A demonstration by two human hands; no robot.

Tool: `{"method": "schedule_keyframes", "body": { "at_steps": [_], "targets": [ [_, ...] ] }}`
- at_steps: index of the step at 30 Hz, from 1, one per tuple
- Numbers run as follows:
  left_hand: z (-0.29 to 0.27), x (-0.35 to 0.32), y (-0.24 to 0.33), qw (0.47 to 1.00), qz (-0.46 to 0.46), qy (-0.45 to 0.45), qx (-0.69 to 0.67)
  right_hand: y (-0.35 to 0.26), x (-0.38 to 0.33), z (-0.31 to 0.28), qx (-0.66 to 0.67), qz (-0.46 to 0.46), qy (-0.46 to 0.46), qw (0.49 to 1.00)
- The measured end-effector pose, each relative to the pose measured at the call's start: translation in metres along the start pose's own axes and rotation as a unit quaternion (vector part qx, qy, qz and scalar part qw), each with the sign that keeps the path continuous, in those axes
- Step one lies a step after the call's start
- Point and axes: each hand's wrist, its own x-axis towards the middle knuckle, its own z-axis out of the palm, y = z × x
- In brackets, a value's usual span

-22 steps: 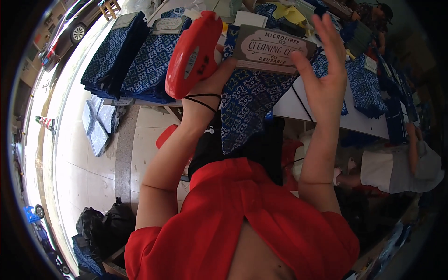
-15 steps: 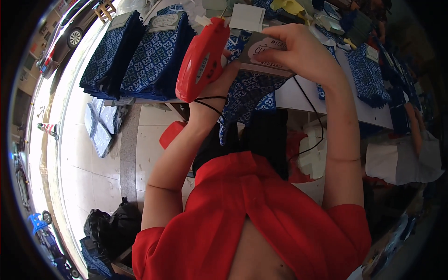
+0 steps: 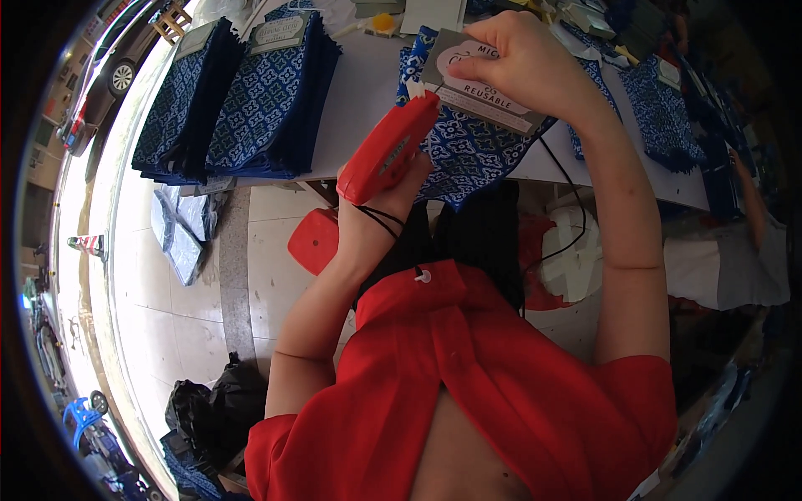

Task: The person packages microfiber cleaning cloths by folding them by hand, then applying labels to each cloth using a glue gun.

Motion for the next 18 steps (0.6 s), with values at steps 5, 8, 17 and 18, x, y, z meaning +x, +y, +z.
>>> {"method": "schedule_keyframes", "body": {
  "at_steps": [5, 8, 17, 18],
  "targets": [
    [0.0007, 0.0019, -0.0044, 1.000, -0.019, 0.000, 0.001, 0.0010, 0.0000, 0.0014, -0.013, -0.012, 0.032, 0.999],
    [0.0008, 0.0040, -0.0071, 1.000, -0.025, -0.007, 0.010, -0.0008, 0.0008, 0.0011, 0.001, -0.024, 0.038, 0.999],
    [0.0017, 0.0025, -0.0004, 0.999, -0.034, -0.005, 0.013, -0.0027, -0.0030, 0.0102, -0.028, -0.050, 0.081, 0.995],
    [0.0011, 0.0021, 0.0009, 0.999, -0.035, -0.005, 0.013, -0.0054, -0.0042, 0.0090, -0.029, -0.050, 0.081, 0.995]
  ]
}}
